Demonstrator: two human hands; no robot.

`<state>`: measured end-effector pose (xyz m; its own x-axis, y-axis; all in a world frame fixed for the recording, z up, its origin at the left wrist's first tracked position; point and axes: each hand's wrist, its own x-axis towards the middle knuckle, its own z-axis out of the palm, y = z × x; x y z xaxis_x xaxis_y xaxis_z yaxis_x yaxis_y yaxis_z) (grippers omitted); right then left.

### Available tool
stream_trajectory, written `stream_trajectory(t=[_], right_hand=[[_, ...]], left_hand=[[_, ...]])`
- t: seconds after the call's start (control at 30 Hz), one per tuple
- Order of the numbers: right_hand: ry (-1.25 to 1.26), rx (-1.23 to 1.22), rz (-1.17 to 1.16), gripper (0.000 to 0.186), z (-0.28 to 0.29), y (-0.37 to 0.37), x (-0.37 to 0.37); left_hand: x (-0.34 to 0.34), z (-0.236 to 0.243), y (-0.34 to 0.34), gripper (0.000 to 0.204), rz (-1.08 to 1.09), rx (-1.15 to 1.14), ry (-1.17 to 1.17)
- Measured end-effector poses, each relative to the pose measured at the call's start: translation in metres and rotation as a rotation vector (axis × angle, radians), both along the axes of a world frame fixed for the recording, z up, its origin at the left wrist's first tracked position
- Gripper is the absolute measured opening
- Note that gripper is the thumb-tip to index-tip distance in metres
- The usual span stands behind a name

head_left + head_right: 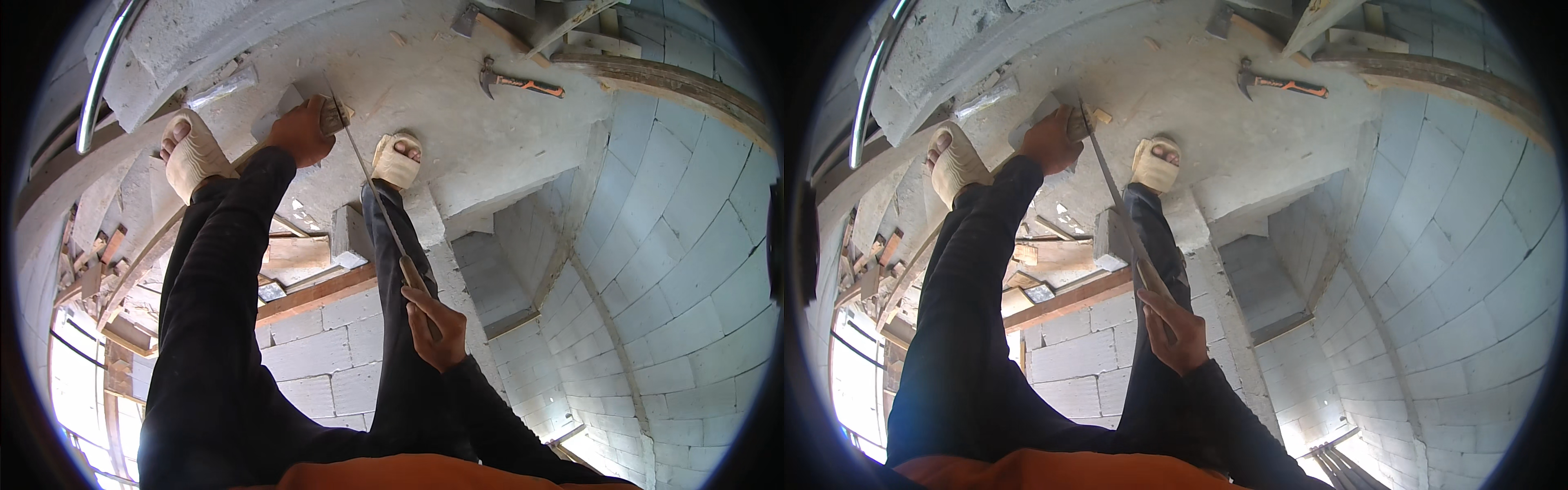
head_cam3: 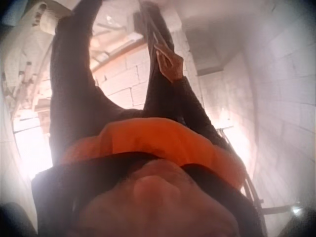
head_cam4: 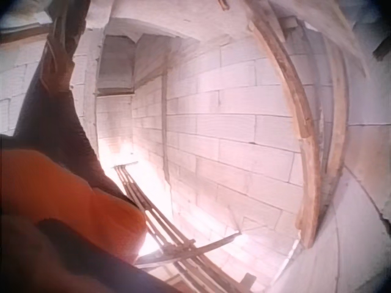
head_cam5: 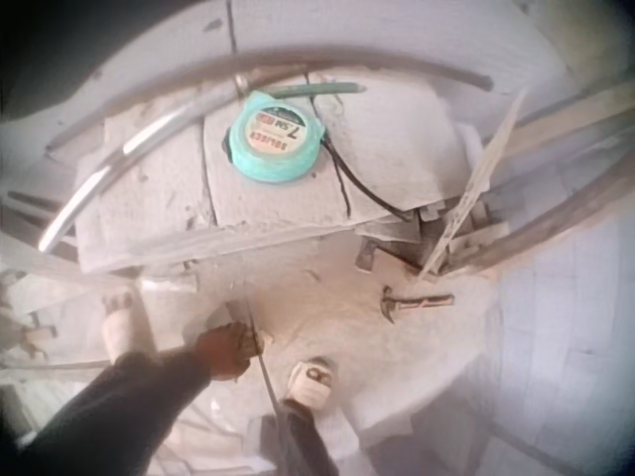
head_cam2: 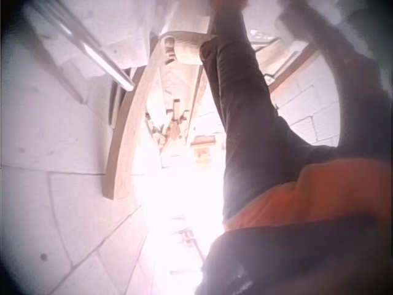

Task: The person saws a wooden plank using a hand saw while holding it steady with one hand and foot.

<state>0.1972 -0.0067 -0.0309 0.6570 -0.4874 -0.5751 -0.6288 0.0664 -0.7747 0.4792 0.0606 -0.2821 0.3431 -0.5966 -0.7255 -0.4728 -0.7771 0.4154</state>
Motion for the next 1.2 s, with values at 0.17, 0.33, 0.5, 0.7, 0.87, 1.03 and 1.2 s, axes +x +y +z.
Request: stream_trajectory(t=[0.17, 0.33, 0.5, 0.7, 0.87, 1.03, 1.2], right_hand=[[0.188, 0.041, -0.004, 0.028, -0.09, -0.032, 0.079], [0.158, -0.019, -0.002, 0.028, -0.015, -0.008, 0.026], [0.306, 0.034, 0.037, 0.028, -0.05, -0.026, 0.081], [0.263, 0.014, 0.022, 0.028, 0.017, -0.017, 0.071], [0.284, 0.068, 0.007, 0.028, -0.014, -0.033, 0.097], [0.32, 0.066, 0.016, 0.029, -0.023, -0.037, 0.115], [0.181, -0.077, -0.006, 0.028, 0.035, -0.02, 0.075]], left_hand=[[0.002, 0.0, -0.024, 0.065, -0.022, -0.043, 0.061], [-0.008, -0.005, 0.003, 0.064, -0.015, -0.017, 0.009], [-0.009, 0.004, -0.009, 0.062, -0.012, -0.067, 0.06], [0.006, 0.003, 0.006, 0.06, -0.019, -0.019, 0.04], [0.002, 0.007, -0.01, 0.06, -0.033, -0.044, 0.062], [0.003, 0.0, -0.007, 0.058, -0.017, -0.051, 0.069], [0.002, 0.004, 0.001, 0.057, -0.036, -0.032, 0.04]])
